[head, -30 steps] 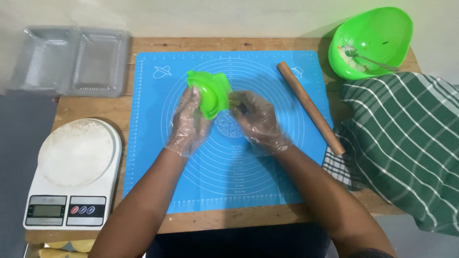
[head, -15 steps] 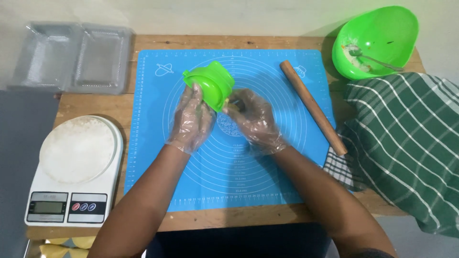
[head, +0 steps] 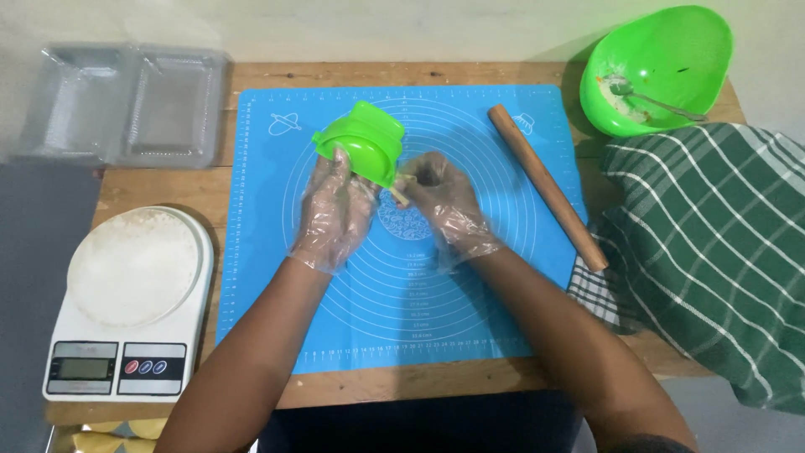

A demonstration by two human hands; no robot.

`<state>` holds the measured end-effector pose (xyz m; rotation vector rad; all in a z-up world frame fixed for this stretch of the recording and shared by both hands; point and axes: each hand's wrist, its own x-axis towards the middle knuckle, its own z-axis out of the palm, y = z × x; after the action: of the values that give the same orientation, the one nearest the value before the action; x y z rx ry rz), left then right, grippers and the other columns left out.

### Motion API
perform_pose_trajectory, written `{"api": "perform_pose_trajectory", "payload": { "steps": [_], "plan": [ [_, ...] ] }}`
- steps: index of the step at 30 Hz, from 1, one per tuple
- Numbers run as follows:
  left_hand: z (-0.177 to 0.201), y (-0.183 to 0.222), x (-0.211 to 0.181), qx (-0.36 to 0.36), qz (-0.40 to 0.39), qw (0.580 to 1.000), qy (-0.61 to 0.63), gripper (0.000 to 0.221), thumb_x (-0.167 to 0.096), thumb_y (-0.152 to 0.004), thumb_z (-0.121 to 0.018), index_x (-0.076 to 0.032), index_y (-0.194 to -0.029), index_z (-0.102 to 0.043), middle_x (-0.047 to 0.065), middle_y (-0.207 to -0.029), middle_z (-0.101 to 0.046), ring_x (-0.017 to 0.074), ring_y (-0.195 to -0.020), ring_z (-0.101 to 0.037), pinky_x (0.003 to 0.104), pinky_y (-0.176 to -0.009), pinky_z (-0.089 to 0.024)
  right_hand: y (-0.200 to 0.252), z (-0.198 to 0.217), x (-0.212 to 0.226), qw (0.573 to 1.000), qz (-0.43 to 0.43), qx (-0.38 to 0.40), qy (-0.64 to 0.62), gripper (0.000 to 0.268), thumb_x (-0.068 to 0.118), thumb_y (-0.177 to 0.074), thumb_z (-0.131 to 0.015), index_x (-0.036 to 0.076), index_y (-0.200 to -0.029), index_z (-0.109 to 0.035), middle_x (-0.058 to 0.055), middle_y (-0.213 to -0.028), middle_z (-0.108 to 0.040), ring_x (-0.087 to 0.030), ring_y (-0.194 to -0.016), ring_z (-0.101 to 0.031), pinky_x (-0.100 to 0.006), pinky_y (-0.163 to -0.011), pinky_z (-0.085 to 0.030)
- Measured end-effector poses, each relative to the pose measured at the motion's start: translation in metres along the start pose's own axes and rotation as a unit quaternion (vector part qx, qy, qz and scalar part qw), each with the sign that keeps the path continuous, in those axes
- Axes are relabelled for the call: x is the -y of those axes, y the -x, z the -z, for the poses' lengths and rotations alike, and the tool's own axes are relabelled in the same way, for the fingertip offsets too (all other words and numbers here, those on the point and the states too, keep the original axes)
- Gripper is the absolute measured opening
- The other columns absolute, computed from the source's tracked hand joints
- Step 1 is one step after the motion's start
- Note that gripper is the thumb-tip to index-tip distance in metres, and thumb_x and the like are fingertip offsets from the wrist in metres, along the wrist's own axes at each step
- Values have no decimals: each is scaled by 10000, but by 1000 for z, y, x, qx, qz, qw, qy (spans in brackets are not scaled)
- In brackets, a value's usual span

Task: Rolling dough, filling it, and using a mold to create a pastry

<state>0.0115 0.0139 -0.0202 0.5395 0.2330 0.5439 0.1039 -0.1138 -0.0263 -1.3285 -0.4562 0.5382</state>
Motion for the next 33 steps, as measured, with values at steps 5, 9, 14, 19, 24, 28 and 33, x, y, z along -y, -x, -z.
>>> {"api": "perform_pose_trajectory", "payload": {
  "steps": [5, 9, 14, 19, 24, 28, 33],
  "plan": [
    [-10, 5, -5, 57, -7, 997, 60, 244, -297, -985, -677, -215, -1209, -625, 45, -1196, -698, 256, -1245, -620, 562, -1242, -362, -8, 8, -7, 998, -27, 42, -49, 105, -50, -883, -676, -39, -956, -602, -222, -858, -669, -249, -704, -718, -319, -553, -654],
    [-2, 0, -4, 78, -1, 995, 69, 279, -311, -974, -690, -213, -1226, -622, 52, -1220, -694, 265, -1266, -617, 562, -1258, -348, -6, 4, -4, 992, -27, 52, -115, 181, -8, -839, -748, -12, -972, -625, -194, -850, -675, -229, -710, -726, -315, -542, -649],
    [-10, 7, -8, 77, 24, 993, 86, 294, -307, -967, -695, -195, -1230, -627, 74, -1229, -693, 279, -1262, -618, 582, -1261, -335, 8, -7, 27, 987, -82, -8, -140, 97, -33, -883, -670, -26, -938, -591, -173, -817, -623, -220, -667, -680, -233, -504, -579],
    [-17, 11, -16, 74, 55, 987, 128, 353, -301, -959, -693, -147, -1269, -624, 95, -1283, -679, 292, -1277, -619, 563, -1260, -372, 0, 1, 16, 981, -99, 8, -167, 173, -43, -851, -718, -40, -997, -625, -229, -854, -651, -264, -701, -721, -287, -551, -638],
    [-19, 11, -16, 61, 62, 985, 147, 368, -281, -952, -701, -118, -1272, -620, 109, -1277, -678, 302, -1271, -622, 565, -1257, -377, 2, 0, 20, 980, -110, 11, -169, 224, -38, -867, -722, -46, -1084, -671, -227, -902, -670, -270, -766, -743, -311, -631, -665],
    [-17, 10, -19, 54, 66, 980, 179, 377, -270, -962, -671, -92, -1290, -617, 137, -1299, -669, 325, -1280, -616, 573, -1262, -377, -16, 14, -15, 987, -79, 30, -136, 407, -59, -776, -809, -38, -1165, -692, -188, -965, -656, -238, -816, -697, -344, -723, -649],
    [-9, 6, -18, 40, 65, 979, 191, 374, -241, -920, -718, -76, -1252, -665, 120, -1295, -698, 313, -1258, -647, 539, -1255, -426, -17, 22, -34, 990, -49, 0, -131, 419, -46, -796, -841, -38, -1184, -682, -159, -928, -647, -198, -774, -698, -339, -709, -672]
  ]
}}
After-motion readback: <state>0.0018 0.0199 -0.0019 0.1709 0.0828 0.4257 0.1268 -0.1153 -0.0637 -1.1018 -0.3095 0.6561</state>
